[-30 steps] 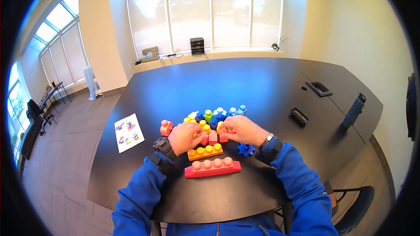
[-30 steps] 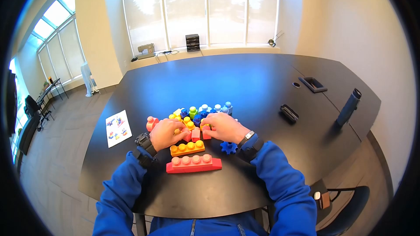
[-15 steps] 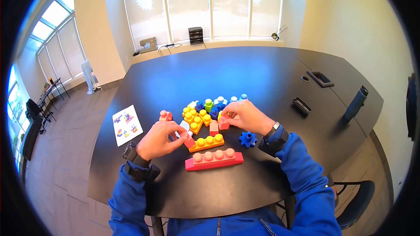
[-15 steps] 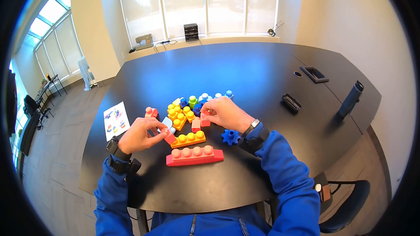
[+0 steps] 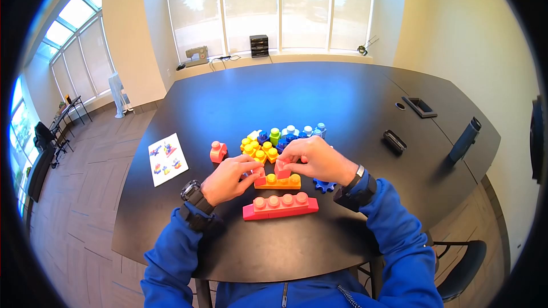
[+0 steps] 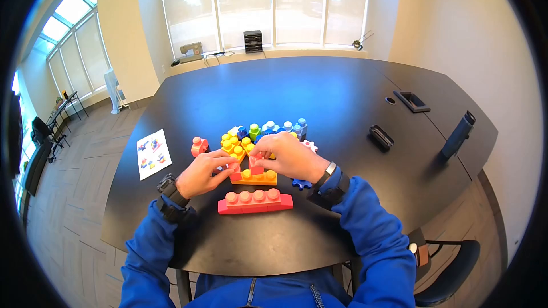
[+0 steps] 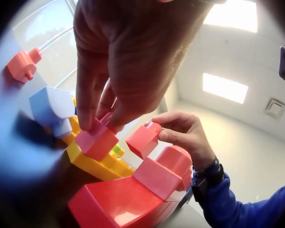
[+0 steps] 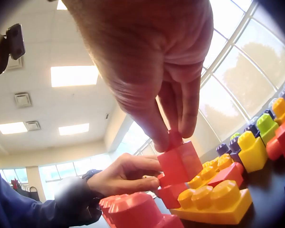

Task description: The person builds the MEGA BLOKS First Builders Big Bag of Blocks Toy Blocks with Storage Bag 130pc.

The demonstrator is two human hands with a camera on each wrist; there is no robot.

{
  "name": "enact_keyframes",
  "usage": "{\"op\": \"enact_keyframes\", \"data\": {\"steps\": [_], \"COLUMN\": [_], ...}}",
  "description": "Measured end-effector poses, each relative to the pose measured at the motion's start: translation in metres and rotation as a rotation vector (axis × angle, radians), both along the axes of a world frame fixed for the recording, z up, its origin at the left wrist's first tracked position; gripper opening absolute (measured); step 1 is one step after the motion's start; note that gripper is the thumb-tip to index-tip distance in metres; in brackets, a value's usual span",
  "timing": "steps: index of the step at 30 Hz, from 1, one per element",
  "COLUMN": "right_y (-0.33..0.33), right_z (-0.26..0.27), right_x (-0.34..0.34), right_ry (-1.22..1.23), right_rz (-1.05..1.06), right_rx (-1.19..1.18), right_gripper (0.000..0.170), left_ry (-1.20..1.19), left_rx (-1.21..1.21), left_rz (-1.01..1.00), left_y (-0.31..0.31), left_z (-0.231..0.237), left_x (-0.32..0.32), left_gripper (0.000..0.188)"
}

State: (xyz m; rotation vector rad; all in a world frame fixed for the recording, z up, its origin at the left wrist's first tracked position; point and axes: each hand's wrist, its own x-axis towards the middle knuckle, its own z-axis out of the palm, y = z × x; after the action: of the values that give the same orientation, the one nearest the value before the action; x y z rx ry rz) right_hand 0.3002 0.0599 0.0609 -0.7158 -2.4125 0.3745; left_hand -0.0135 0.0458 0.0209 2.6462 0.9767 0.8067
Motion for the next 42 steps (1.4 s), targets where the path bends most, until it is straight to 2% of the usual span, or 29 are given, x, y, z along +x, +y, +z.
{"op": "enact_keyframes", "data": {"steps": [4,9,12,14,17,19,22,24,27,32,42], "right_y": [0.0,-0.005,-0.005,-0.004,-0.005,-0.005,-0.002,0.001,0.004,0.003,0.012], "right_z": [-0.015,-0.025,-0.033,-0.032,-0.026,-0.019,-0.014,-0.018,-0.028,-0.033,-0.04], "right_x": [-0.01,-0.019,-0.023,-0.022,-0.02,-0.014,-0.006,-0.005,-0.011,-0.011,-0.008], "right_ry": [0.0,-0.043,-0.066,-0.086,-0.085,-0.067,-0.196,-0.367,-0.422,-0.365,-0.377], "right_rz": [0.014,-0.016,-0.027,-0.022,-0.029,-0.041,-0.055,-0.07,-0.079,-0.055,-0.028], "right_rx": [0.086,0.064,0.053,0.024,0.012,0.029,0.004,-0.097,-0.201,-0.132,-0.126], "right_gripper": [0.022,0.025,0.028,0.029,0.032,0.034,0.04,0.037,0.031,0.029,0.029], "left_ry": [-0.049,-0.065,-0.105,-0.172,-0.299,-0.281,-0.271,-0.272,-0.321,-0.191,-0.278], "left_rx": [-0.003,-0.022,-0.096,-0.145,-0.271,-0.278,-0.323,-0.358,-0.386,-0.2,-0.188], "left_rz": [-0.05,-0.043,-0.082,-0.122,-0.06,-0.071,-0.072,-0.065,-0.09,0.088,0.041], "left_y": [0.002,0.0,-0.003,-0.004,0.002,0.004,0.006,0.008,0.003,0.003,0.01], "left_z": [-0.007,-0.01,-0.007,-0.009,-0.025,-0.03,-0.037,-0.039,-0.034,-0.032,-0.044], "left_x": [0.003,0.005,0.005,0.004,0.003,0.001,0.0,0.0,0.006,0.016,0.016], "left_gripper": [0.031,0.034,0.038,0.048,0.055,0.054,0.053,0.053,0.054,0.049,0.04]}}
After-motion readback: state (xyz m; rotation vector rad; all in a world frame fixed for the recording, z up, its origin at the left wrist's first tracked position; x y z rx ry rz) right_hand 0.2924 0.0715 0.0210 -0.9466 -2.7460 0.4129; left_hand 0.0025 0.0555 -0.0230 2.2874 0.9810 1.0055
